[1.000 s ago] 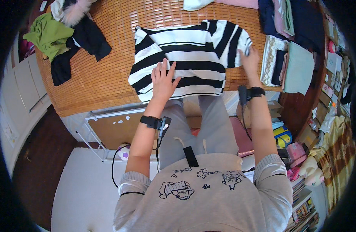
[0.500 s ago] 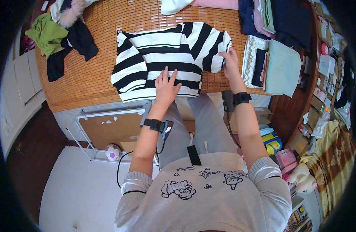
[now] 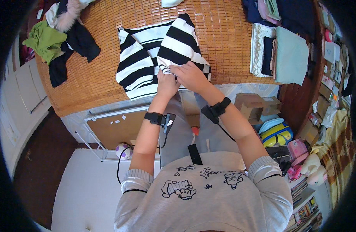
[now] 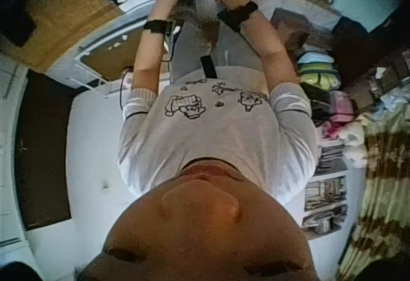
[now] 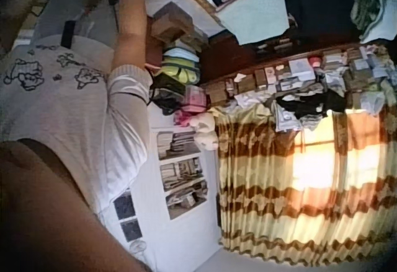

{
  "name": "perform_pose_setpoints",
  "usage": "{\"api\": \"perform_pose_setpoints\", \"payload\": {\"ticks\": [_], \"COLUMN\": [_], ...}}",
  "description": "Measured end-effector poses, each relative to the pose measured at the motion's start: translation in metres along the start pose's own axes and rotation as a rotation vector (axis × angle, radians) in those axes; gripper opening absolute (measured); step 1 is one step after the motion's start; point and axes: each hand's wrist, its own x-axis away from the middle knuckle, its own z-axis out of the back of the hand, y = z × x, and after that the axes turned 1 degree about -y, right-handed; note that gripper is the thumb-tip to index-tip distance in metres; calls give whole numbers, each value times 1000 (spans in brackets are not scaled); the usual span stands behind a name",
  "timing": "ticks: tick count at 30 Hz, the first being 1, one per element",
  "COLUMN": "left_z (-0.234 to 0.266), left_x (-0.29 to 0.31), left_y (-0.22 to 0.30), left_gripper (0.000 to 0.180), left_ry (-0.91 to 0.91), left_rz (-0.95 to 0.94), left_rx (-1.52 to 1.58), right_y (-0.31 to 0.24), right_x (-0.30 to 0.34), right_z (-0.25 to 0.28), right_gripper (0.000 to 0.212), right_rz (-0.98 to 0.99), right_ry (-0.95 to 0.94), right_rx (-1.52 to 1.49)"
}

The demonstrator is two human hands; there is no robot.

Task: The person picks up various items of clothing from a bed and folds them by hand one by one, including pink pants, a green garment, a striped shirt, and a white t-shirt, before placing each folded item onto a growing stack.

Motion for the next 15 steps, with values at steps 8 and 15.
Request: {"api": "perform_pose_setpoints", "payload": {"ticks": [8,15], "left_z": [32,28], "left_x": [40,93], "left_y": [-40,-115], "left_gripper": [37,22], "left_ry": [127,40], "left_rz": [-137,186], "left_rx": [131,772], "right_y": [-8,-32], "right_x": [13,41], "right_z": [-44,-47], "right_gripper": [41,40], "right_rz": [-329,-355], "right_ry": [-203,-72], "right_rx": [-4,107]}}
